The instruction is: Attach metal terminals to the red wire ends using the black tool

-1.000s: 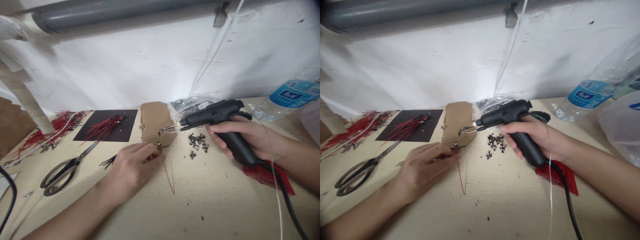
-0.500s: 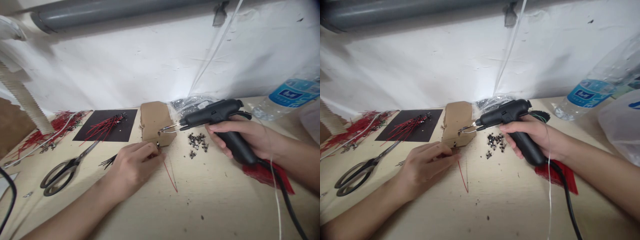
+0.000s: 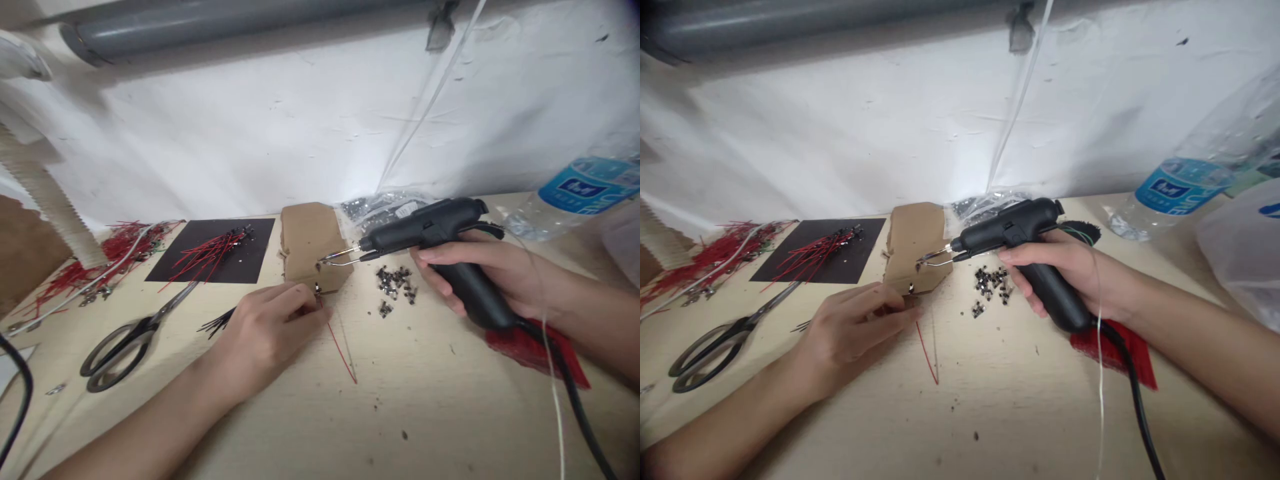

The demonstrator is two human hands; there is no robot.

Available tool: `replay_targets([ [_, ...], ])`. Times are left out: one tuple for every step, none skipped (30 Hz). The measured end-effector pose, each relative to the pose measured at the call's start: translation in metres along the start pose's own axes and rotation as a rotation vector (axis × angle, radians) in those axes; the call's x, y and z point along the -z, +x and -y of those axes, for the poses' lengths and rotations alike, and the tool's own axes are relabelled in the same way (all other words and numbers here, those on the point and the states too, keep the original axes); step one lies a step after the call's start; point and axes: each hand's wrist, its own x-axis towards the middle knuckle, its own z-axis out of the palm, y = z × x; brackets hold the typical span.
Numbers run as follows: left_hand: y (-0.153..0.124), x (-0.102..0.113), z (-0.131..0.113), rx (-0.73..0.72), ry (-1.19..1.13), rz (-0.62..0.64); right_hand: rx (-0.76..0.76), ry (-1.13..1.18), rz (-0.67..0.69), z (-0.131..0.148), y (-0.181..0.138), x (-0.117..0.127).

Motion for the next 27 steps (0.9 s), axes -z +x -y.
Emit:
replay_targets([
  [-0.0003,-0.0002,0.0002,-0.001,-0.002,0.001,0.005,0.000,0.002,-0.0001,0.0006,0.0001],
  [-0.0007,-0.0004,0.0004,-0.003,-0.003,0.002,0.008,0.000,0.002,-0.0002,0.0011,0.0000],
  [-0.0011,-0.0004,0.0006,-0.004,-0.005,0.006,0.008,0.000,0.001,-0.0001,0.0015,-0.0001],
  [-0.0015,-0.0004,0.0008,-0.004,-0.008,0.013,0.004,0.000,0.000,-0.0001,0.0018,-0.0003],
  [-0.0019,-0.0004,0.0009,-0.002,-0.011,0.019,-0.001,0.000,-0.003,0.0000,0.0018,-0.0005],
  [-0.0022,-0.0003,0.0009,0.002,-0.017,0.020,-0.005,0.001,-0.006,0.0000,0.0016,-0.0007],
  [-0.0024,-0.0004,0.0009,0.008,-0.025,0.024,-0.008,0.002,-0.008,-0.0001,0.0013,-0.0008],
  [-0.0026,-0.0006,0.0009,0.013,-0.031,0.027,-0.006,0.002,-0.009,-0.0001,0.0008,-0.0009],
  [-0.0027,-0.0010,0.0009,0.019,-0.038,0.025,-0.004,0.001,-0.008,-0.0001,0.0004,-0.0010],
  [-0.0028,-0.0015,0.0009,0.028,-0.043,0.020,-0.004,0.001,-0.007,-0.0002,0.0000,-0.0010],
  [-0.0028,-0.0020,0.0010,0.036,-0.045,0.009,-0.003,-0.003,-0.007,-0.0001,-0.0002,-0.0010],
  [-0.0028,-0.0024,0.0012,0.037,-0.041,0.002,-0.003,-0.009,-0.008,-0.0001,-0.0003,-0.0010],
  [-0.0028,-0.0027,0.0014,0.031,-0.035,0.001,-0.003,-0.013,-0.009,0.0000,-0.0002,-0.0009],
  [-0.0027,-0.0028,0.0016,0.020,-0.030,0.005,-0.003,-0.014,-0.009,0.0000,0.0001,-0.0007],
  [-0.0026,-0.0027,0.0018,0.011,-0.024,0.008,0.000,-0.013,-0.008,0.0001,0.0002,-0.0005],
  [-0.0024,-0.0024,0.0019,0.003,-0.021,0.013,0.001,-0.012,-0.006,0.0001,0.0003,-0.0003],
  [-0.0021,-0.0020,0.0018,-0.005,-0.019,0.017,0.000,-0.009,-0.001,0.0000,0.0002,-0.0001],
  [-0.0018,-0.0016,0.0017,-0.011,-0.014,0.017,-0.002,-0.007,0.000,-0.0001,0.0000,0.0001],
  [-0.0016,-0.0012,0.0016,-0.017,-0.009,0.013,-0.005,-0.006,-0.002,-0.0002,-0.0005,0.0003],
  [-0.0014,-0.0009,0.0015,-0.025,-0.004,0.012,-0.009,-0.008,-0.007,-0.0003,-0.0009,0.0003],
  [-0.0014,-0.0006,0.0014,-0.034,-0.001,0.012,-0.012,-0.008,-0.011,-0.0003,-0.0014,0.0001],
  [-0.0015,-0.0006,0.0015,-0.041,0.002,0.012,-0.013,-0.008,-0.016,-0.0003,-0.0016,-0.0002],
  [-0.0018,-0.0006,0.0017,-0.043,0.006,0.006,-0.012,-0.008,-0.019,-0.0002,-0.0016,-0.0006],
  [-0.0024,-0.0007,0.0020,-0.044,0.009,0.003,-0.012,-0.009,-0.019,0.0000,-0.0014,-0.0011],
  [-0.0030,-0.0008,0.0024,-0.044,0.013,0.002,-0.011,-0.008,-0.018,0.0003,-0.0010,-0.0017],
  [-0.0037,-0.0010,0.0028,-0.047,0.018,0.006,-0.010,-0.008,-0.018,0.0006,-0.0005,-0.0022],
  [-0.0044,-0.0011,0.0032,-0.049,0.024,0.012,-0.011,-0.010,-0.018,0.0009,-0.0001,-0.0026],
])
